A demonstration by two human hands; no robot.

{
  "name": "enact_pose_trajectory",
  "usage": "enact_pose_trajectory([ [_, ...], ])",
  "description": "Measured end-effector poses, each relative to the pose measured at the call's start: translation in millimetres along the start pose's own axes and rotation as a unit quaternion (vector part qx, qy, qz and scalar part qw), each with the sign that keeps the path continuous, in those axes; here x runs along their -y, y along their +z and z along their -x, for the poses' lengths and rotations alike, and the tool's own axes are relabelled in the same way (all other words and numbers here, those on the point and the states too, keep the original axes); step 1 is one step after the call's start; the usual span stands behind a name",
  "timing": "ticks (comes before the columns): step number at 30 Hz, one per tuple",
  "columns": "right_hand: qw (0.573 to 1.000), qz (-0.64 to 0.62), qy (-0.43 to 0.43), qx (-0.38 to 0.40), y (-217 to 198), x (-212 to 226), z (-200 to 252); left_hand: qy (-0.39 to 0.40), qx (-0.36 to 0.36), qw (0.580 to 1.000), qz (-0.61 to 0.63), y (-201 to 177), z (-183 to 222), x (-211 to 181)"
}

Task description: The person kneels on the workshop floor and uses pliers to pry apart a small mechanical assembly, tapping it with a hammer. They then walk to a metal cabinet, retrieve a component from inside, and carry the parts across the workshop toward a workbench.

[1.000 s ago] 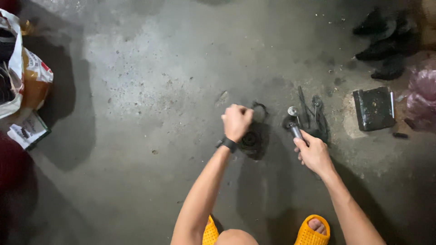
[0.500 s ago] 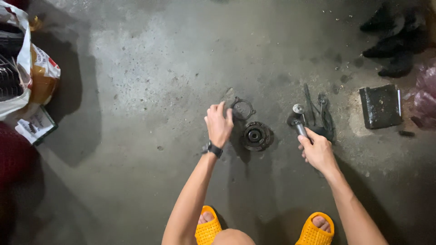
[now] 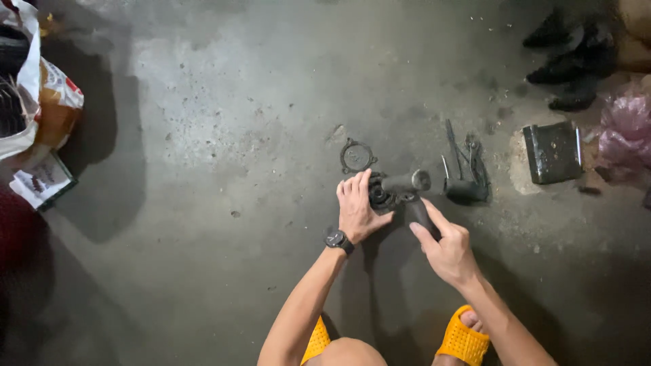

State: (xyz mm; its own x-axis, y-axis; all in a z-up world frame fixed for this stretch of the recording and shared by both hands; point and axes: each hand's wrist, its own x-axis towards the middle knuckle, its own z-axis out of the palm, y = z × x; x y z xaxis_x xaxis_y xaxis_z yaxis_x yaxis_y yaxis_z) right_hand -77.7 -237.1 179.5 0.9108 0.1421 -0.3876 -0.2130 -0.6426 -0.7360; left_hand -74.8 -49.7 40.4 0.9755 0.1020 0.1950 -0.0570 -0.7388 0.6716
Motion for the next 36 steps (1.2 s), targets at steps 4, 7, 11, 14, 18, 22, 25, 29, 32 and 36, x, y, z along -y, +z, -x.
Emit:
enact_pose_trajectory([
  [4, 0.977, 0.029, -0.199, -0.068, 4.4, 2.0, -3.4, 0.010, -0.023, 0.998, 0.052, -7.8, -1.6, -11.3],
  [7, 0.957, 0.048, -0.278, -0.070, 7.6, -2.2, -17.1, 0.028, -0.029, 0.997, 0.067, -10.9, -6.0, -13.7],
  [11, 0.982, 0.078, -0.173, 0.004, 4.4, 10.2, -1.0, 0.025, 0.000, 0.997, 0.075, -7.2, 7.8, -11.1],
  [14, 0.971, 0.053, -0.226, -0.059, 7.1, 10.0, 4.2, 0.014, 0.007, 0.997, 0.082, -8.5, 5.6, -10.4],
  [18, 0.986, 0.075, -0.149, 0.027, 7.4, -14.0, -18.0, 0.022, 0.007, 0.997, 0.071, -11.0, 2.2, -13.3],
  [22, 0.987, 0.051, -0.151, 0.012, 1.9, -17.3, -16.5, 0.017, 0.042, 0.998, 0.034, 1.6, 11.7, -1.8],
  [25, 0.997, 0.045, -0.066, -0.011, -9.3, -14.6, -30.9, 0.028, 0.060, 0.998, -0.011, -5.0, 11.2, -0.8],
  [29, 0.997, 0.076, -0.007, -0.028, -18.5, -36.0, -55.6, 0.042, 0.077, 0.996, -0.004, -16.2, 3.8, 2.8],
  [32, 0.994, 0.106, 0.007, -0.030, -17.2, -66.7, -71.2, 0.030, 0.069, 0.997, 0.011, -2.2, -0.8, 17.7],
  [36, 0.995, 0.099, -0.005, -0.032, -12.9, -72.9, -75.6, -0.003, 0.062, 0.998, 0.010, 8.3, -25.4, 18.5],
])
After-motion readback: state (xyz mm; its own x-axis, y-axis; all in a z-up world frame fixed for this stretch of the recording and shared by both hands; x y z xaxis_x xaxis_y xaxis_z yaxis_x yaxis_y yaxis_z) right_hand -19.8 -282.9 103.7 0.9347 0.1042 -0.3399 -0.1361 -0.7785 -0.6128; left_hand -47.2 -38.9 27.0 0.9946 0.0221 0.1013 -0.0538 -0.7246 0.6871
